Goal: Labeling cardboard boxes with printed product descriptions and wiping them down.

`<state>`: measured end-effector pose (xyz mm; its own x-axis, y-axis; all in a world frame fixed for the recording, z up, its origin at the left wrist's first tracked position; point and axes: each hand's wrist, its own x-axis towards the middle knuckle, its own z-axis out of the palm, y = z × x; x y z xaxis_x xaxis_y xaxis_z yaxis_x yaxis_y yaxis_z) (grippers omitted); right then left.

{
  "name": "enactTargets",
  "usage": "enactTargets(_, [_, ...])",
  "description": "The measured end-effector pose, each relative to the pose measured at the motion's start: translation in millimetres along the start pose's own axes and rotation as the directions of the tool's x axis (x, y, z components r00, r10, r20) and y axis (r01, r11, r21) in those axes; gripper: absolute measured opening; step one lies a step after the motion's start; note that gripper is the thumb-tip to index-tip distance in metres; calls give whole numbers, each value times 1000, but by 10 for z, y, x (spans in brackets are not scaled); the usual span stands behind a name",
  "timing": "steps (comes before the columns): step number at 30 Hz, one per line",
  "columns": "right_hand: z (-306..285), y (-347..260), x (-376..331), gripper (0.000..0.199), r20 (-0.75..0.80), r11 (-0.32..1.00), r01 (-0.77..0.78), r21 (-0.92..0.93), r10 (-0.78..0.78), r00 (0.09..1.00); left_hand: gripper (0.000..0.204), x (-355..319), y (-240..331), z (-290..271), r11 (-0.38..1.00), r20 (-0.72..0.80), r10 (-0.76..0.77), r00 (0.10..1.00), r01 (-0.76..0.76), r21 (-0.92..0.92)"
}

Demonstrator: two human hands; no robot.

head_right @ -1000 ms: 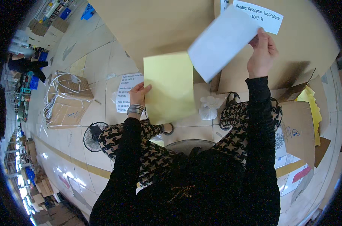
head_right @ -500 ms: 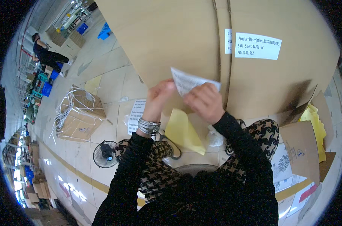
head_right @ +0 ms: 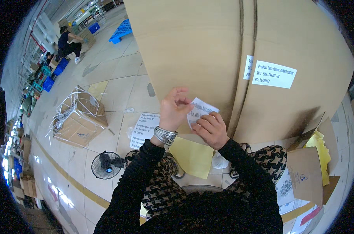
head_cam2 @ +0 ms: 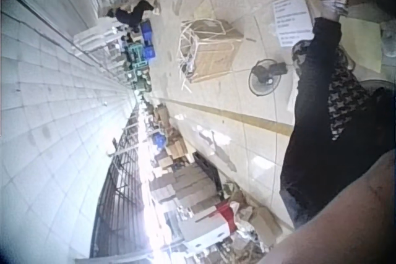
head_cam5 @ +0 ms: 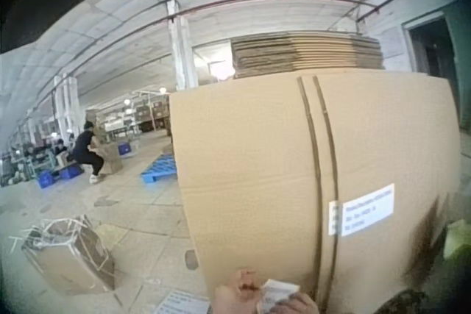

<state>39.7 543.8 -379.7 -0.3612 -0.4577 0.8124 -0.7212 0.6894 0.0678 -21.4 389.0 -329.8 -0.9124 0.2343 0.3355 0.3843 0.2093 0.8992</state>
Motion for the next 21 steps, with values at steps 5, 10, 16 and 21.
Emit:
enactTargets(5, [137, 89, 70, 36, -294, 815, -570, -105, 522, 801, 44, 129, 248, -295, 968, -228, 230, 946, -246, -47])
enactTargets(10, [492, 519, 40, 25, -246, 486, -764, 425, 874, 419, 45, 229, 317, -548, 920, -256, 123, 959, -207, -334])
enactTargets(16, [444, 973, 186, 12, 61, 242, -582, 777, 890, 451, 45, 529, 20, -834, 851, -333, -35, 942, -146, -504])
enactTargets(21, [401, 1256, 568, 25, 135, 381, -732, 564, 833, 537, 50, 1023, -478, -943, 915, -570, 13, 822, -240, -325])
